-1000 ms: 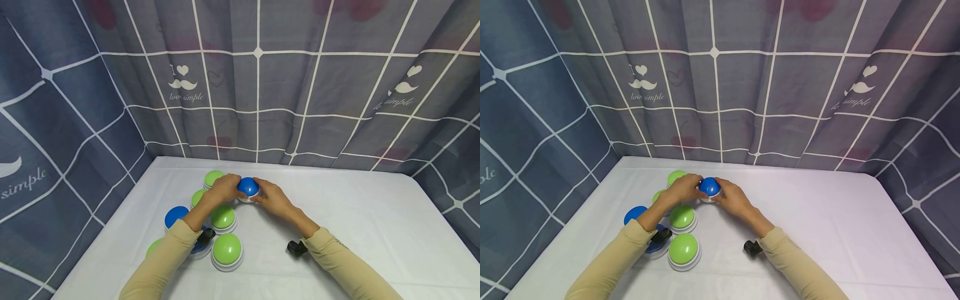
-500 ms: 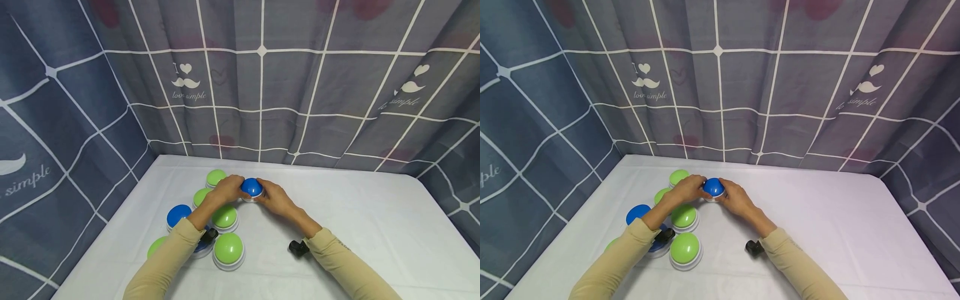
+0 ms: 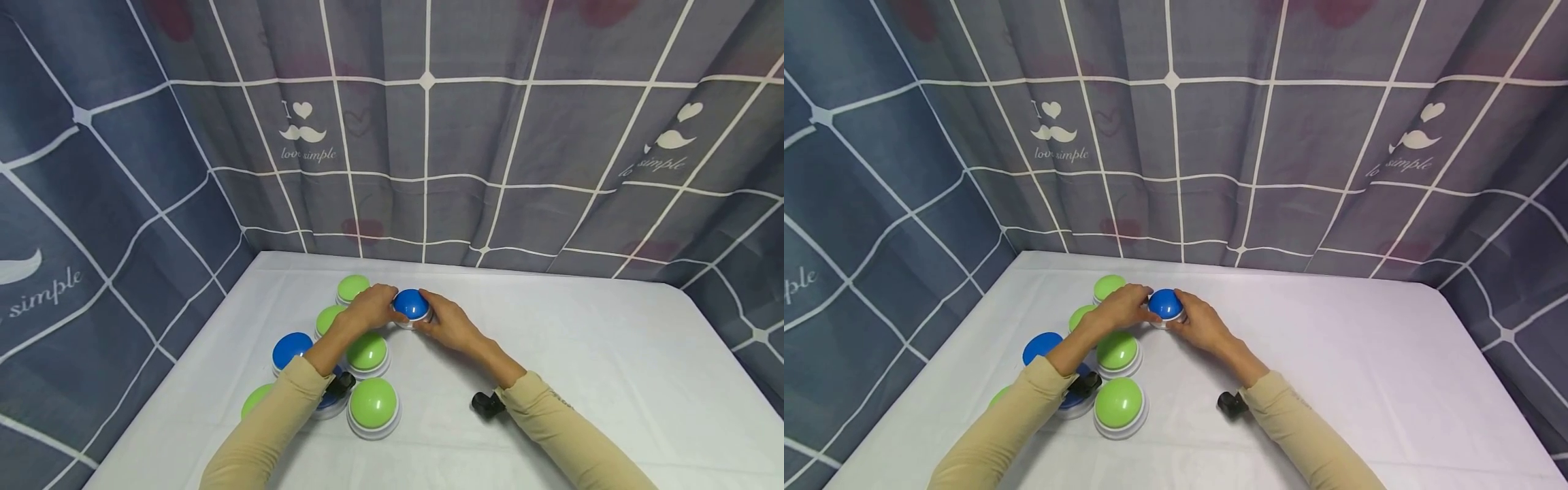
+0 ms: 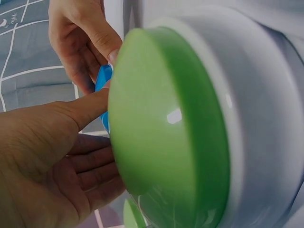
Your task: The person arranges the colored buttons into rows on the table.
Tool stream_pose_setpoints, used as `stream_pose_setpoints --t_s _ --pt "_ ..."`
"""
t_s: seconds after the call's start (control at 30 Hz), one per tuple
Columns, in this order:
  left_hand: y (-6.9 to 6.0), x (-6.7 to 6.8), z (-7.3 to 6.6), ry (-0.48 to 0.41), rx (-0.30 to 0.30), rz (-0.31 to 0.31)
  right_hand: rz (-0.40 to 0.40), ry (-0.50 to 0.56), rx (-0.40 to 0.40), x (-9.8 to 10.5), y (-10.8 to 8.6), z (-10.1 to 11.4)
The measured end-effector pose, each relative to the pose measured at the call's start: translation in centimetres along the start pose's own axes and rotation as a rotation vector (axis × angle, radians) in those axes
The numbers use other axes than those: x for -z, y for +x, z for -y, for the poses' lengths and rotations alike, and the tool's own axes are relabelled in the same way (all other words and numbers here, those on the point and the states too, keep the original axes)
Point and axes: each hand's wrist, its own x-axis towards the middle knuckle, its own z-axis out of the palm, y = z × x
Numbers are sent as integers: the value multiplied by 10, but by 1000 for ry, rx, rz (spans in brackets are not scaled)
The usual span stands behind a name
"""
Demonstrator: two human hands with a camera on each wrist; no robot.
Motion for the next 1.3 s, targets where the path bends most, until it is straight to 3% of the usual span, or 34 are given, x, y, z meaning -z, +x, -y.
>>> stream_pose_setpoints --t_s 0.3,0.63,0.9,1.1,1.3 --pt "-1 0 2 -1 -3 -21 -9 9 9 -4 1 1" --pt "-2 1 4 1 -14 -30 -1 9 -38 -5 3 4" --pt "-6 10 3 35 -10 -54 -12 -10 -25 0 5 7" --pt "-25 25 3 32 -8 -109 -36 -6 -2 6 0 17" --pt "-65 35 -6 35 -39 -130 -21 43 0 13 -15 35"
